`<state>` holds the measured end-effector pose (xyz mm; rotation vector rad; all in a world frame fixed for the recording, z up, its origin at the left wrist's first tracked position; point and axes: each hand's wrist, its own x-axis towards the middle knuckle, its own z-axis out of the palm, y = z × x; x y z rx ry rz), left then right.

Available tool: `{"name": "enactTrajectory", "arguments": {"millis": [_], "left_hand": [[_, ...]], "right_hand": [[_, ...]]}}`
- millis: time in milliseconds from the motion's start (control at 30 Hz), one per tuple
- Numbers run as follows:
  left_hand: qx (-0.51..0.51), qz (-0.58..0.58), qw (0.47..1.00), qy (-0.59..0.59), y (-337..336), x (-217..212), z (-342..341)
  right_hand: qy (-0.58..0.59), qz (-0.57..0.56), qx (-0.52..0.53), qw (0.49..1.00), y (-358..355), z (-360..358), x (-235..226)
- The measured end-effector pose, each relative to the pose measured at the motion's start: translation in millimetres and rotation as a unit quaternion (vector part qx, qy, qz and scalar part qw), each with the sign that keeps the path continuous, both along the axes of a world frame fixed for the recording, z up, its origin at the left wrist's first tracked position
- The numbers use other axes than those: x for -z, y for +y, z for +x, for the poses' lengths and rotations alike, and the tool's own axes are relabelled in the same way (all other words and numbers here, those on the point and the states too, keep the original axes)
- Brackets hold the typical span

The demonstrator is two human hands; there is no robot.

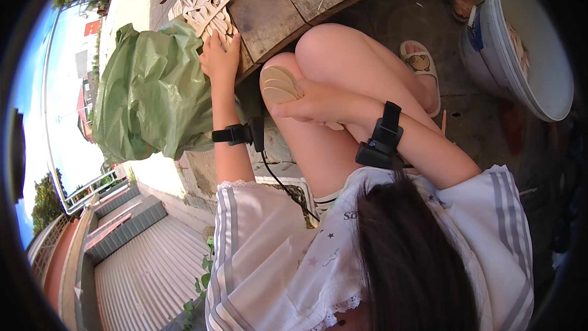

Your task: Sorting and stacking wooden spoons or spatulas at a manufacturing site.

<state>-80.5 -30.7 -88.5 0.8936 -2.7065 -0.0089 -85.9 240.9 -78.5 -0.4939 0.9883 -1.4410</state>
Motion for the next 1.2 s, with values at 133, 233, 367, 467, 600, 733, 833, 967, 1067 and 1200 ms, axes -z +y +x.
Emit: {"name": "enactTrajectory", "arguments": {"millis": [133,233,367,467,600,733,833,967,1067,1200], "left_hand": [[0.020,-0.036,0.999,0.013,9.7,-2.9,-16.5],[0.034,-0.016,0.998,0.052,-8.4,-6.5,-11.3],[0.004,0.053,0.992,0.110,-16.6,-13.9,-7.4],[-0.030,0.099,0.986,0.131,-5.0,-28.7,-7.8],[-0.046,0.151,0.968,0.196,-16.9,-35.5,-0.7],[-0.032,0.319,0.913,0.253,-9.8,-48.8,18.3],[-0.039,0.378,0.876,0.296,-14.4,-57.6,39.6],[-0.043,0.439,0.857,0.267,-2.1,-74.8,63.8],[-0.027,0.516,0.810,0.278,24.5,-84.2,82.9],[0.016,0.606,0.766,0.212,58.8,-88.5,101.7]], "right_hand": [[-0.047,-0.040,0.003,0.998,0.1,-5.4,5.9],[-0.062,-0.036,-0.007,0.997,-3.7,-5.7,-1.3],[-0.087,-0.040,0.003,0.995,-5.4,-5.5,6.1],[-0.094,-0.075,0.011,0.993,-3.2,-9.6,3.5],[-0.125,-0.094,0.024,0.987,-5.3,-9.0,6.5],[-0.207,-0.093,0.069,0.971,-2.4,-14.1,7.6],[-0.237,-0.090,0.075,0.964,-3.0,-15.0,8.5],[-0.260,-0.094,0.090,0.957,-4.5,-16.5,11.2],[-0.293,-0.119,0.131,0.940,-9.1,-13.3,15.2],[-0.221,-0.161,0.212,0.938,-10.2,-10.2,10.3]]}}
